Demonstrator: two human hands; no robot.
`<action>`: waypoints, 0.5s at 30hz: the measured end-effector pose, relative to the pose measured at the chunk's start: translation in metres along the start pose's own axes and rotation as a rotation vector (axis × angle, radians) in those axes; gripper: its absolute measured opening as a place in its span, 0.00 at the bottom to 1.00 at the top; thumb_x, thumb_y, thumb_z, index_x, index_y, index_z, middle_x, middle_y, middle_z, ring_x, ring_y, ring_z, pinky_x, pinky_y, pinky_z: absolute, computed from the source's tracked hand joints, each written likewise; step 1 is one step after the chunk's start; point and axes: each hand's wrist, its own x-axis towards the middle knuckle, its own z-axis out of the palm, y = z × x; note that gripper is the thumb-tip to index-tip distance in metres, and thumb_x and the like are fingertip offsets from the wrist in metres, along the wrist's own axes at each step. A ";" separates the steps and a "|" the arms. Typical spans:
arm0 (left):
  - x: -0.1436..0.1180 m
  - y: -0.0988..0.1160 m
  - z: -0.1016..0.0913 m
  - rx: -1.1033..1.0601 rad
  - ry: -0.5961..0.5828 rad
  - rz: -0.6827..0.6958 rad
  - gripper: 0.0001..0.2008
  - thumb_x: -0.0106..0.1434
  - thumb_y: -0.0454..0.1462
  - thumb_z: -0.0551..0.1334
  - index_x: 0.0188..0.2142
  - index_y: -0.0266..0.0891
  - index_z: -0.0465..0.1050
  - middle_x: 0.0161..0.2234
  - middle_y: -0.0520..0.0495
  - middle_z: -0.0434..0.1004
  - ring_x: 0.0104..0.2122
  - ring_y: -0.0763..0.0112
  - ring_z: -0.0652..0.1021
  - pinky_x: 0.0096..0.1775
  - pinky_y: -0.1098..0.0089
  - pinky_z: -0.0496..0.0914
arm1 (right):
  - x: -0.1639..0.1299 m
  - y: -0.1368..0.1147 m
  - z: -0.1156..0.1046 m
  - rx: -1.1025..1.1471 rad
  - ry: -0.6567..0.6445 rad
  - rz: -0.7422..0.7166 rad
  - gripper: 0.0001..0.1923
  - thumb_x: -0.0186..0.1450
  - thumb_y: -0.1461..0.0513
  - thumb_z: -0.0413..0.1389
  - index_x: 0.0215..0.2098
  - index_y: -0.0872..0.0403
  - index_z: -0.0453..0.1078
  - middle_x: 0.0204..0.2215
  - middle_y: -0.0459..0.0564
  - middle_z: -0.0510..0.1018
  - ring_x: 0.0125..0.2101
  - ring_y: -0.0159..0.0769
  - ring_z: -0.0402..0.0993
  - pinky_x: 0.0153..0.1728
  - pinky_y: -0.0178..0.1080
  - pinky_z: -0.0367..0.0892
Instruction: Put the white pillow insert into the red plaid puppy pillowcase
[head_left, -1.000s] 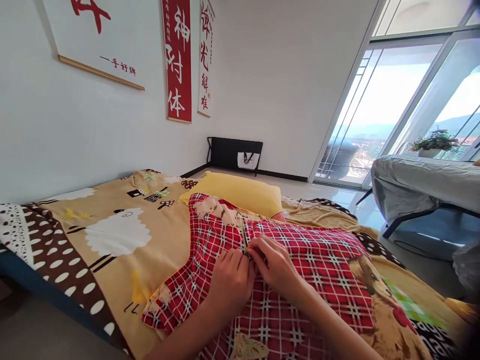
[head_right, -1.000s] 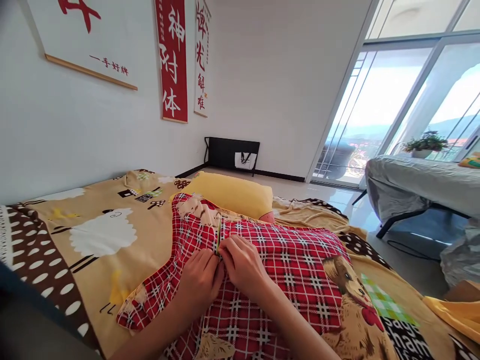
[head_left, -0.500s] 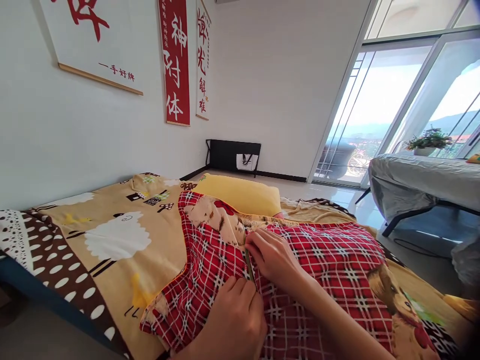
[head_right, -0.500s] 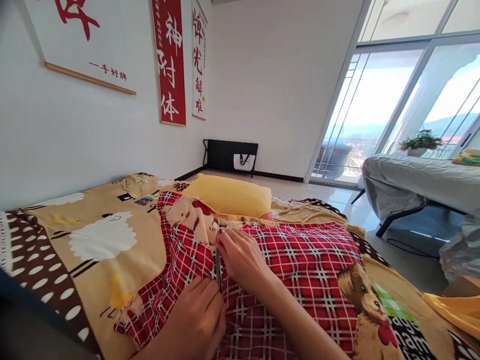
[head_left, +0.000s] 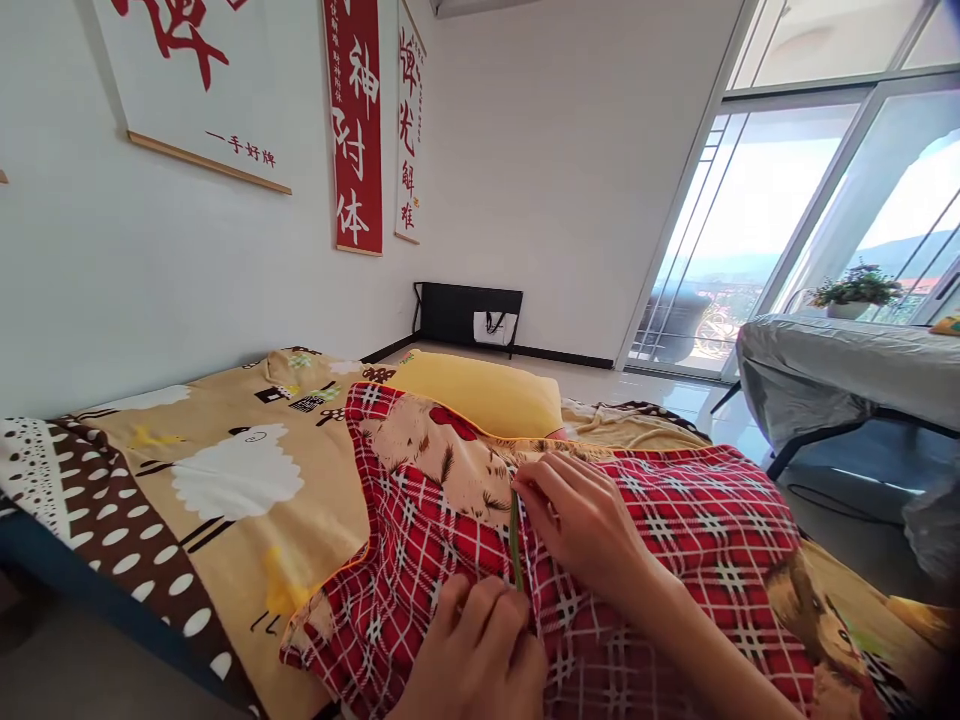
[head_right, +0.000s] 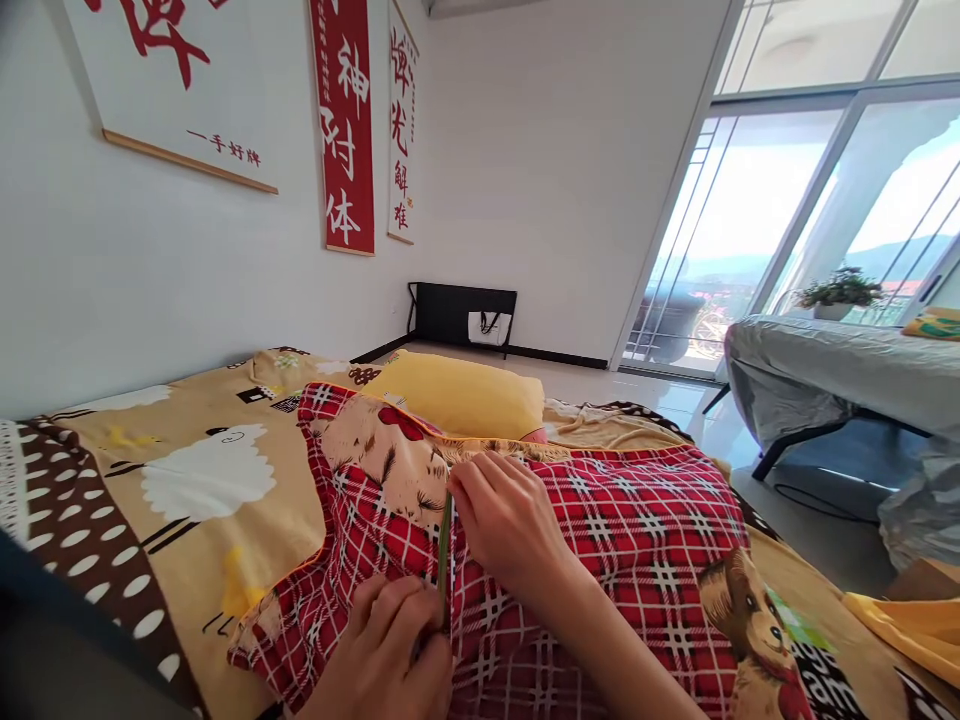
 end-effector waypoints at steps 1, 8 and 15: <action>0.001 0.000 -0.001 0.013 0.017 -0.009 0.10 0.60 0.26 0.53 0.25 0.38 0.64 0.37 0.46 0.75 0.41 0.66 0.73 0.45 0.64 0.60 | -0.002 -0.001 -0.002 0.023 0.007 0.002 0.08 0.70 0.67 0.50 0.32 0.55 0.66 0.25 0.47 0.70 0.27 0.31 0.65 0.31 0.35 0.61; -0.005 -0.008 0.007 -0.038 -0.035 -0.114 0.11 0.63 0.27 0.50 0.29 0.37 0.68 0.49 0.39 0.75 0.55 0.60 0.71 0.53 0.60 0.57 | -0.010 -0.007 -0.007 0.113 -0.042 -0.011 0.07 0.70 0.68 0.49 0.34 0.55 0.66 0.25 0.47 0.70 0.27 0.31 0.64 0.30 0.35 0.61; -0.001 -0.012 0.008 -0.141 0.032 -0.040 0.14 0.62 0.24 0.46 0.31 0.35 0.68 0.38 0.41 0.76 0.44 0.64 0.75 0.51 0.62 0.64 | -0.007 -0.007 0.000 0.038 -0.063 -0.055 0.11 0.71 0.67 0.48 0.30 0.55 0.65 0.24 0.47 0.69 0.26 0.32 0.61 0.31 0.36 0.58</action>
